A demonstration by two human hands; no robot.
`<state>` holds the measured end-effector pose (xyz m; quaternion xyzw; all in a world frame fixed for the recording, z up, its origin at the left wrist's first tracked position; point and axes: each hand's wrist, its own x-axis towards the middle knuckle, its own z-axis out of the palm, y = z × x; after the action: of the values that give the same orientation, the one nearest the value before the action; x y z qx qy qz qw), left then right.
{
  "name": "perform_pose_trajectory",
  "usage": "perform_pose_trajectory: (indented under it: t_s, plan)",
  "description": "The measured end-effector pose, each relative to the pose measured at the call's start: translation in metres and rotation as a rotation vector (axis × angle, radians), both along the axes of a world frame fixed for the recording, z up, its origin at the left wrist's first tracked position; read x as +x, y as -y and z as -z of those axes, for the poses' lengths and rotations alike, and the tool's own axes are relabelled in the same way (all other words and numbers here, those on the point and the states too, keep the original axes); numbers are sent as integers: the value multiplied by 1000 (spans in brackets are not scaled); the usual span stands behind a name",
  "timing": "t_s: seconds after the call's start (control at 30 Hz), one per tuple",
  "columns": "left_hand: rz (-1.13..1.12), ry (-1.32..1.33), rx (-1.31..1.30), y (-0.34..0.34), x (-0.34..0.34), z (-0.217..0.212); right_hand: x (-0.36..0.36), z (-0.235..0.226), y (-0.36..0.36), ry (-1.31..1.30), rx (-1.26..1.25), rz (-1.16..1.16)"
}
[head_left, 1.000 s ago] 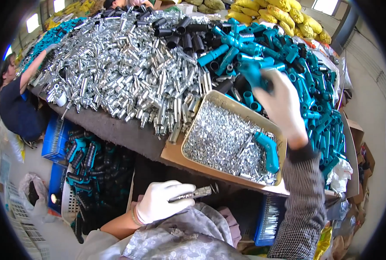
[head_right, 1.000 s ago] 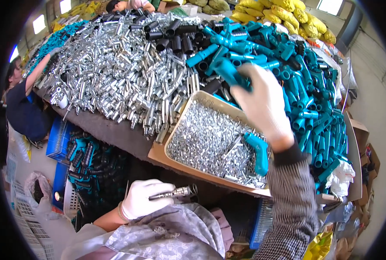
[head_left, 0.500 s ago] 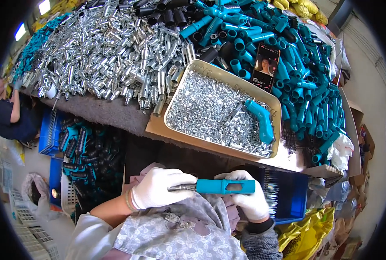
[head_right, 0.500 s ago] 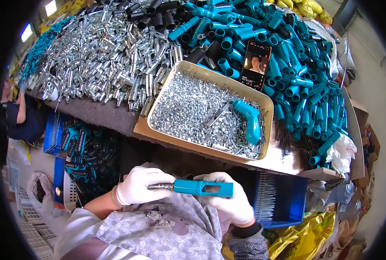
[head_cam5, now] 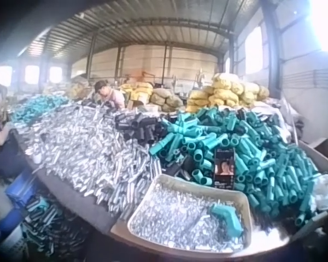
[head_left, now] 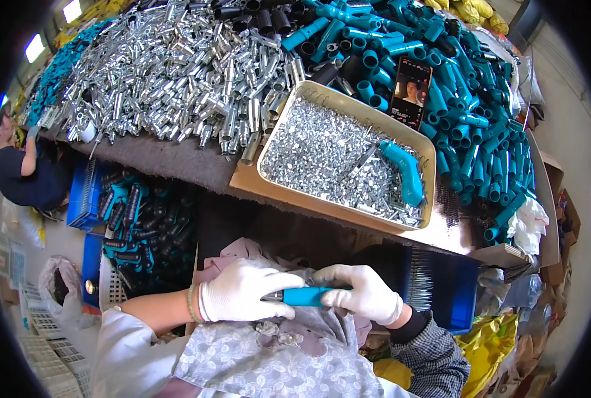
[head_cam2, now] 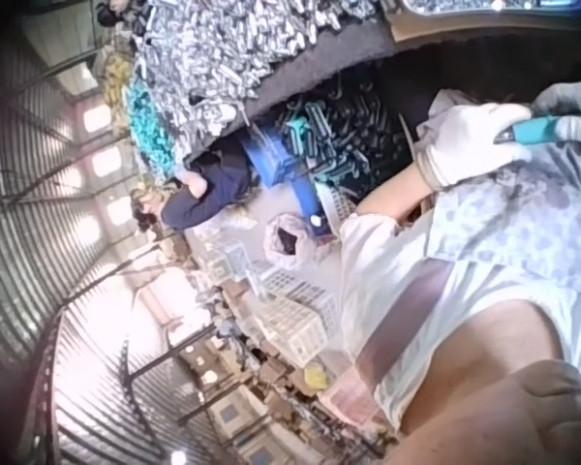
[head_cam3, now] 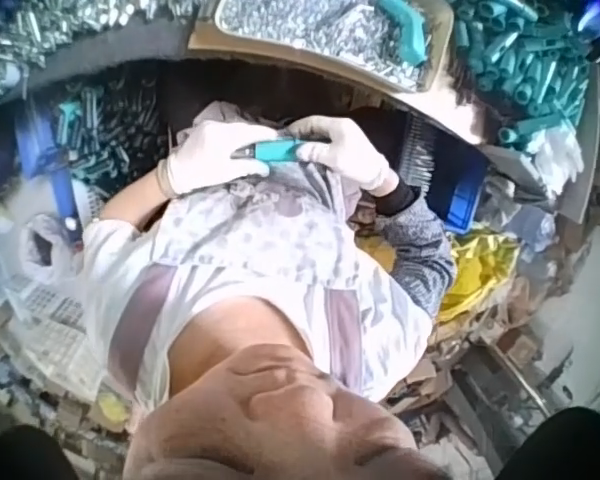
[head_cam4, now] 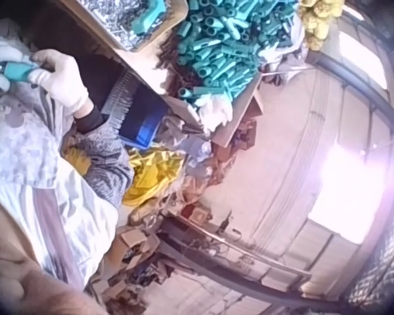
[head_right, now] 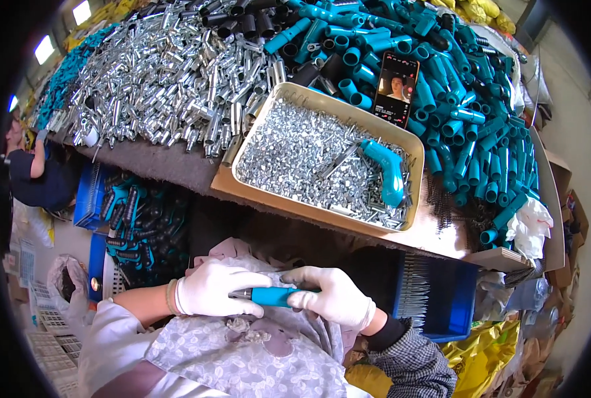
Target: Assembling metal tubes and plastic joints into hardware components at a manufacturing workbench.
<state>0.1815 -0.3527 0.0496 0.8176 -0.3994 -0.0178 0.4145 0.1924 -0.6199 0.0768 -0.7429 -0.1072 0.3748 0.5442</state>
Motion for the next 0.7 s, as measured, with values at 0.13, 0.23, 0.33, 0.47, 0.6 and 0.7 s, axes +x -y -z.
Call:
perform_pose_trajectory:
  t_s: [0.13,0.23,0.33,0.47,0.6,0.7]
  plan:
    - [14,7,21,5,1,5,-7,12,-7,31,172,43]
    - [61,-7,14,18,-2,9,-7,12,-24,125,138,-6]
    - [58,115,-5,23,8,13,2,5,-18,288,-1,-103]
    - [-43,225,35,26,12,-4,38,-42,-2,986,-297,13]
    - [-58,168,-18,21,27,-9,74,-28,39,1149,-964,264]
    - [-76,160,-23,23,26,-9,83,-28,35,1080,-1075,186]
